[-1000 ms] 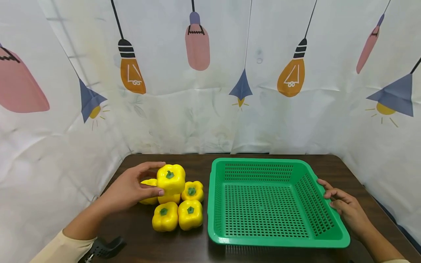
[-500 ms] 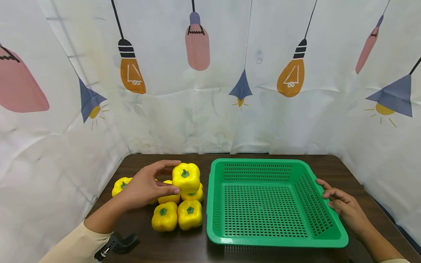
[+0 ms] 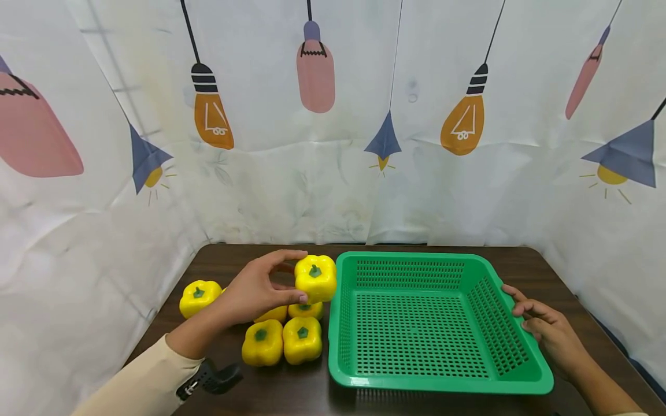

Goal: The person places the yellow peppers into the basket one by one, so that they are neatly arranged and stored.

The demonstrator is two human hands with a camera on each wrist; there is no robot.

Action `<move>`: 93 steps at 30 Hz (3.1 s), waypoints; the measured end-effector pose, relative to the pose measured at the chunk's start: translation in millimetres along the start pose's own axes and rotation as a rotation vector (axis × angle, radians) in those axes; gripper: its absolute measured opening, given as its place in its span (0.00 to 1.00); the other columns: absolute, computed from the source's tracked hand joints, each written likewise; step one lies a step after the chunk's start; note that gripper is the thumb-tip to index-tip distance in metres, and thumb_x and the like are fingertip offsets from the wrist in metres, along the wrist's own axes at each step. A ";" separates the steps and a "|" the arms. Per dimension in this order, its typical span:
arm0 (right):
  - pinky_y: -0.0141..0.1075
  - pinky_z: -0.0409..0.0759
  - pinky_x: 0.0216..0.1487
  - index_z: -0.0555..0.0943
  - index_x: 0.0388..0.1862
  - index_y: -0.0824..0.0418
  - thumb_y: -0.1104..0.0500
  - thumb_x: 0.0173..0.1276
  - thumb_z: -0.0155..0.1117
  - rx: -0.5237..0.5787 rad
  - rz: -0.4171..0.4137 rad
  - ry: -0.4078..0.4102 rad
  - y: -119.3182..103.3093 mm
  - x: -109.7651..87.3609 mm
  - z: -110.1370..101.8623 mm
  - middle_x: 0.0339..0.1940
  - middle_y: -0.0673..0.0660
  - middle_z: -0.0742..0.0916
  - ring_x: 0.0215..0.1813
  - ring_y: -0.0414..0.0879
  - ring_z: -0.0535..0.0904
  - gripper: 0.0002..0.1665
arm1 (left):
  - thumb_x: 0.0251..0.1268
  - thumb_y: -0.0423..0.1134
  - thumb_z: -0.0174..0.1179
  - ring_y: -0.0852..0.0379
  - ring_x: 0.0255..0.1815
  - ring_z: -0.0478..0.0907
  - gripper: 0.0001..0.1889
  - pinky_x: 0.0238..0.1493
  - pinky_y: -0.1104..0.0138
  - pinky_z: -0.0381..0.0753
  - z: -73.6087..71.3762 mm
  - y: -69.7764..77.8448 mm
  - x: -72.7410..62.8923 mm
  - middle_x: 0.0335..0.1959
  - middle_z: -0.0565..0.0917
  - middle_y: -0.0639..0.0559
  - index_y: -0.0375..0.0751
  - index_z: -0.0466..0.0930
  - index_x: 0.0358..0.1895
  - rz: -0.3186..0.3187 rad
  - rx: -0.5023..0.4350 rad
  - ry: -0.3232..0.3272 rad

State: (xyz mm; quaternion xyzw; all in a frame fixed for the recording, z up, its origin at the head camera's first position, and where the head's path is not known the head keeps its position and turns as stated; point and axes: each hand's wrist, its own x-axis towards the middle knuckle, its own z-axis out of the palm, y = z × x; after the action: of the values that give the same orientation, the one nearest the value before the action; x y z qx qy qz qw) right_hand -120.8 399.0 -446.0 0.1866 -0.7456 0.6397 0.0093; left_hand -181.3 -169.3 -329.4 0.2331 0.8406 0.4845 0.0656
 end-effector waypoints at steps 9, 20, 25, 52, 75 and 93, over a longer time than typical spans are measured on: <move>0.23 0.66 0.57 0.74 0.48 0.73 0.77 0.77 0.38 -0.001 -0.021 -0.009 0.5 1.9 -1.7 0.80 0.43 0.67 0.75 0.26 0.59 0.14 | 0.57 0.46 0.78 0.50 0.45 0.88 0.40 0.44 0.62 0.88 13.8 3.5 11.4 0.63 0.77 0.45 0.54 0.70 0.74 -0.006 -0.033 -0.012; 0.24 0.67 0.54 0.73 0.47 0.74 0.78 0.76 0.38 -0.017 -0.028 -0.007 0.8 1.4 -1.5 0.79 0.42 0.69 0.74 0.26 0.60 0.14 | 0.57 0.46 0.78 0.54 0.44 0.87 0.38 0.44 0.62 0.87 26.1 7.0 24.8 0.61 0.80 0.51 0.56 0.72 0.72 -0.003 -0.031 0.005; 0.25 0.64 0.58 0.72 0.47 0.75 0.79 0.76 0.36 -0.012 -0.035 -0.005 0.5 1.1 -0.8 0.80 0.44 0.67 0.76 0.26 0.58 0.14 | 0.55 0.45 0.79 0.55 0.43 0.87 0.39 0.42 0.62 0.87 32.7 9.7 33.5 0.60 0.80 0.51 0.52 0.72 0.72 0.018 -0.048 -0.006; 0.28 0.61 0.54 0.72 0.49 0.74 0.76 0.79 0.36 -0.037 -0.028 -0.027 1.0 0.4 -3.0 0.81 0.43 0.65 0.76 0.25 0.57 0.14 | 0.55 0.46 0.80 0.51 0.58 0.80 0.39 0.43 0.64 0.86 55.9 23.8 61.2 0.64 0.77 0.56 0.51 0.73 0.72 0.064 0.001 -0.027; 0.30 0.51 0.63 0.72 0.49 0.74 0.74 0.80 0.35 -0.007 -0.010 -0.010 -0.3 -0.7 0.6 0.81 0.44 0.64 0.77 0.26 0.55 0.14 | 0.56 0.45 0.79 0.54 0.58 0.80 0.36 0.42 0.67 0.86 77.9 33.0 79.9 0.64 0.78 0.57 0.50 0.75 0.69 0.132 0.005 -0.050; 0.65 0.16 0.70 0.72 0.50 0.72 0.73 0.81 0.36 0.063 0.031 -0.010 -0.8 -1.8 0.5 0.82 0.44 0.63 0.77 0.25 0.54 0.14 | 0.55 0.47 0.79 0.57 0.57 0.81 0.38 0.48 0.68 0.83 97.3 38.4 94.8 0.64 0.78 0.58 0.49 0.74 0.70 0.141 0.041 -0.069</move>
State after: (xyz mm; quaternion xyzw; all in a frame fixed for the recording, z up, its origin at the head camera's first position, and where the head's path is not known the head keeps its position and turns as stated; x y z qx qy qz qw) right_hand -118.7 398.8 -445.8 0.1787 -0.7277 0.6621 -0.0104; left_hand -219.7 -33.6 -336.8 0.3095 0.8291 0.4623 0.0555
